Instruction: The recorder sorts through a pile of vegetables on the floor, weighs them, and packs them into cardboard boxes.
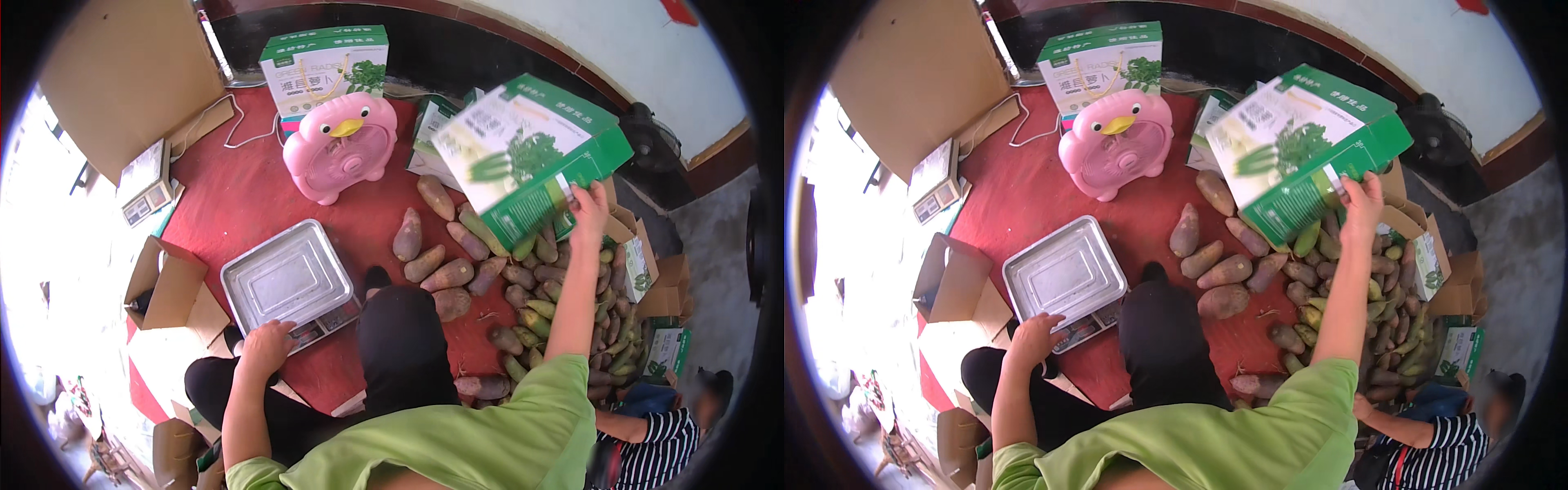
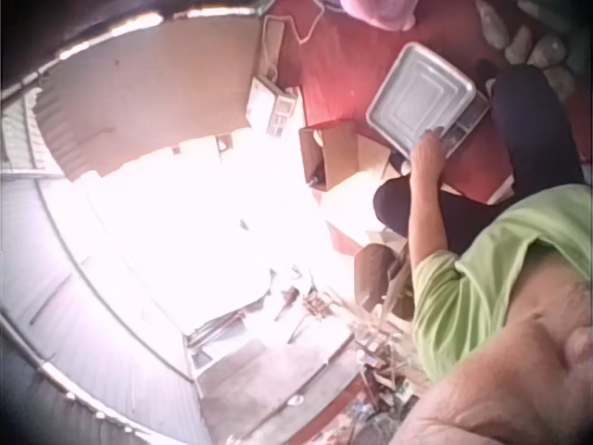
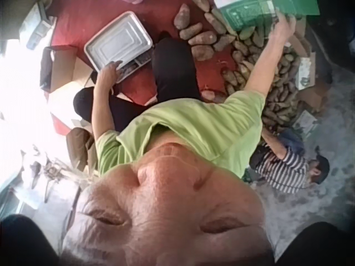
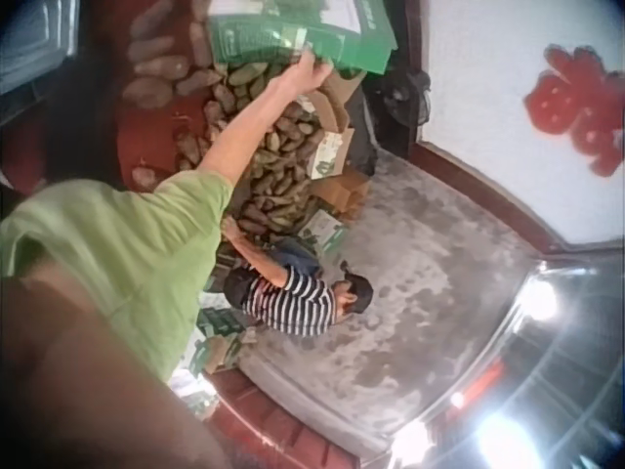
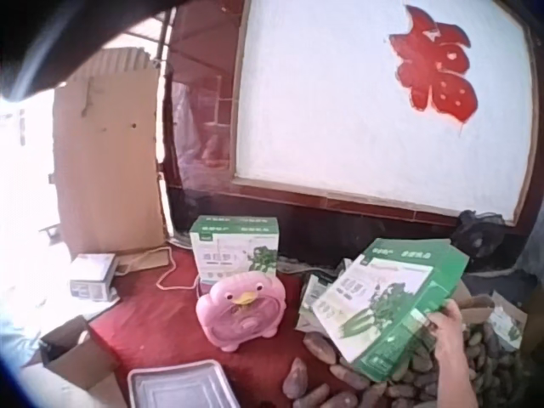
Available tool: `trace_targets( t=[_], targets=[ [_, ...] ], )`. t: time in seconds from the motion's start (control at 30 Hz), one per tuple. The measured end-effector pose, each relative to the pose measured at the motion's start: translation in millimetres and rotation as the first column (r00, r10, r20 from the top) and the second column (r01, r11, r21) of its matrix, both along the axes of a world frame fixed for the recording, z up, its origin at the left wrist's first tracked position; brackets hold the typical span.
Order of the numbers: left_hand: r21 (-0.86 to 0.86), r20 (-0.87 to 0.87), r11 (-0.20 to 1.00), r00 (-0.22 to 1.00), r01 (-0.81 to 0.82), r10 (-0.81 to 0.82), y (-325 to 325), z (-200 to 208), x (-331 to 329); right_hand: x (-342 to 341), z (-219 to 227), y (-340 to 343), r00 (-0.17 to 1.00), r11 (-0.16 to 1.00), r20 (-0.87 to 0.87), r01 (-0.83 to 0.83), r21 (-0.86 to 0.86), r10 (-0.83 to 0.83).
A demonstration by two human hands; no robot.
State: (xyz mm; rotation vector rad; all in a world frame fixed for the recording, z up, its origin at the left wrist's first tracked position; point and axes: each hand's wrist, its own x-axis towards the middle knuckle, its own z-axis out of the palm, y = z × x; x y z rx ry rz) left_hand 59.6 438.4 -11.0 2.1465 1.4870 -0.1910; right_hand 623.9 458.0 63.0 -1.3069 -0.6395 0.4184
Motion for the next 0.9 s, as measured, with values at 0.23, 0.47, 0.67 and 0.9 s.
trace_targets(
  t=[0.23,0.47,0.67,0.9],
  targets=[
    [0.053,0.069,0.999,0.998,0.001,-0.004,-8,2,-11,-39,75,-56,0.861,0.895,0.432,-0.057,-0.443,0.269],
    [0.103,0.169,0.984,0.977,-0.148,0.129,-10,25,-20,-79,117,-93,0.682,0.825,0.594,-0.024,-0.564,0.426],
    [0.260,0.392,0.939,0.913,-0.225,0.110,-5,43,-28,-121,145,-98,0.515,0.851,0.692,-0.163,-0.500,0.505],
    [0.566,0.590,0.652,0.800,-0.505,0.107,7,62,-48,-172,136,-52,0.330,0.801,0.747,-0.410,-0.437,0.577]
  ],
)
